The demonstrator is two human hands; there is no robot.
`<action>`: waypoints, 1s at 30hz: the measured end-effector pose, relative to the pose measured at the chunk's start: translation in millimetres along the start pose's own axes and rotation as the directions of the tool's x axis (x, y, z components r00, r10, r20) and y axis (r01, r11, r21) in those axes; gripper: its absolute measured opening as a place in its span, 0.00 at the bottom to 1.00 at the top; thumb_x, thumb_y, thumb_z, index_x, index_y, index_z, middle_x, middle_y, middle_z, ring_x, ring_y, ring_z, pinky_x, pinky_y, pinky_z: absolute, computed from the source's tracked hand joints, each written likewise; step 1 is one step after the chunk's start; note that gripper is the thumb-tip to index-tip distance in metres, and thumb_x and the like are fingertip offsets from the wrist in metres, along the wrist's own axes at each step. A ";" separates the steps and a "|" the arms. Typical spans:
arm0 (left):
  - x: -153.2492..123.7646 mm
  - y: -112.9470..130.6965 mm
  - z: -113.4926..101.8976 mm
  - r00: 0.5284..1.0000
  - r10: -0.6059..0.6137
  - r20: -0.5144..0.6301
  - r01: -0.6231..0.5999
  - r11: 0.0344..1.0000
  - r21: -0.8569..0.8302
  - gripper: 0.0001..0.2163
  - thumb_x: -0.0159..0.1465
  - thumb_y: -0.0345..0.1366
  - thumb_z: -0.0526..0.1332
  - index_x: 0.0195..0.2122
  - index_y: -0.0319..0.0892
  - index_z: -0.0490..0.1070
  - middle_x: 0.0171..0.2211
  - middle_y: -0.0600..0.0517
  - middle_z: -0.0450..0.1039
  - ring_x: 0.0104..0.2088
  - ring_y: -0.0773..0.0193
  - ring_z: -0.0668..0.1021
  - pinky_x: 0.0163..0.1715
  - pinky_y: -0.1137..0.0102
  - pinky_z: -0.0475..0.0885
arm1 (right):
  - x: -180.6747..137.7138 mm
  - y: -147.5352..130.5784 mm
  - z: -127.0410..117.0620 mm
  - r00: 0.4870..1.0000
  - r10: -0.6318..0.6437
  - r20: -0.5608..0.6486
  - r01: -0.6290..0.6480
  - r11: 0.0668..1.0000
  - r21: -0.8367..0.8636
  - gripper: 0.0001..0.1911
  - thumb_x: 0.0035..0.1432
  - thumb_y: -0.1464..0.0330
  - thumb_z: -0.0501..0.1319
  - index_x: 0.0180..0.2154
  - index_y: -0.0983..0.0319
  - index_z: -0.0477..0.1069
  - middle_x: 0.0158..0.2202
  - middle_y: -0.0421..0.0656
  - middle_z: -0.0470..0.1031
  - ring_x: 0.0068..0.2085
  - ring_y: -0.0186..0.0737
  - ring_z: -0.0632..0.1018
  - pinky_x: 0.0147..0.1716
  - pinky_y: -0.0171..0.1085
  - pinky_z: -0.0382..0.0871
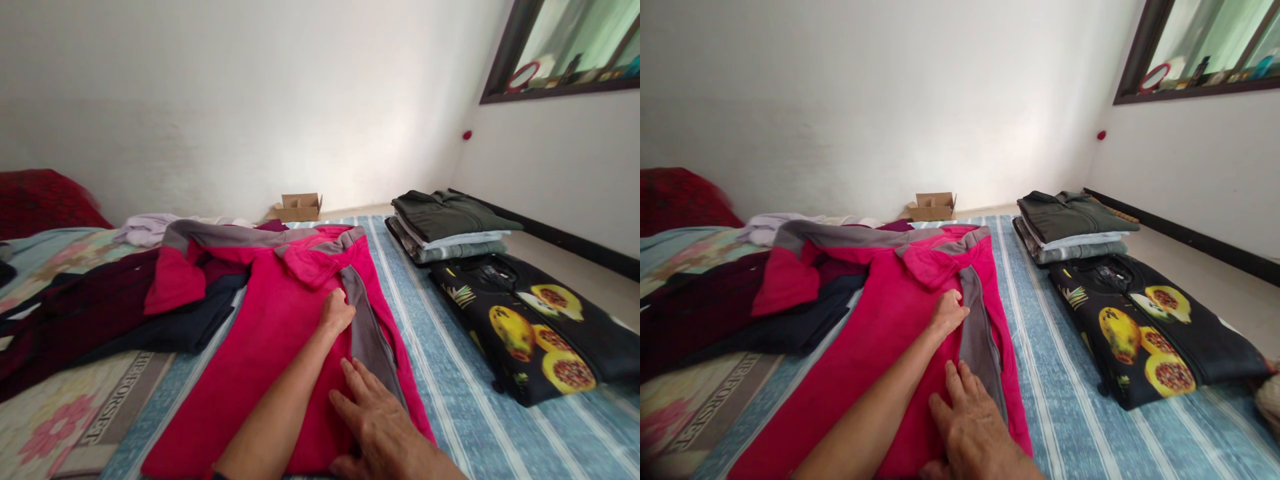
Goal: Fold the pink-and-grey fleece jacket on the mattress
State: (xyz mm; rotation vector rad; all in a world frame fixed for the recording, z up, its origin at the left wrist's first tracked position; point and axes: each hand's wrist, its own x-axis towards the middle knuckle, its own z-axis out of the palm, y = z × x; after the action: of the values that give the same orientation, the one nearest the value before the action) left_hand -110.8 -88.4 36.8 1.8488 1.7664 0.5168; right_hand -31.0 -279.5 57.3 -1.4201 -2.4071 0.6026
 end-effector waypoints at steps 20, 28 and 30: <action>-18.1 9.7 -16.1 0.988 0.123 0.095 -0.150 0.912 0.382 0.14 0.58 0.32 0.57 0.47 0.43 0.67 0.39 0.44 0.76 0.43 0.55 0.77 0.39 0.67 0.67 | 7.1 3.6 1.0 0.945 -0.230 -0.232 0.235 0.972 -0.006 0.11 0.62 0.72 0.51 0.28 0.61 0.67 0.30 0.39 0.74 0.37 0.34 0.75 0.59 0.39 0.56; -25.0 30.9 -26.7 0.973 0.200 0.117 -0.231 0.836 0.497 0.13 0.58 0.28 0.55 0.44 0.37 0.70 0.45 0.37 0.71 0.48 0.46 0.73 0.43 0.59 0.67 | 21.0 14.7 29.3 0.912 -0.257 -0.321 0.238 0.966 -0.096 0.15 0.63 0.65 0.50 0.26 0.60 0.66 0.26 0.39 0.72 0.33 0.35 0.74 0.54 0.37 0.63; -26.5 40.7 -25.4 0.949 0.301 0.095 -0.306 0.805 0.509 0.13 0.59 0.28 0.53 0.45 0.37 0.69 0.49 0.37 0.67 0.52 0.48 0.70 0.48 0.60 0.65 | 25.9 19.9 41.6 0.896 -0.297 -0.330 0.253 0.952 -0.169 0.15 0.62 0.62 0.52 0.25 0.60 0.66 0.25 0.39 0.71 0.33 0.36 0.74 0.52 0.38 0.64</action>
State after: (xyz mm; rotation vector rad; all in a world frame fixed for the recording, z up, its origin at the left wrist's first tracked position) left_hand -95.9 -112.2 83.9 2.5310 1.7209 0.1382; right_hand -46.5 -256.8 12.1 -1.0850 -2.3188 0.1178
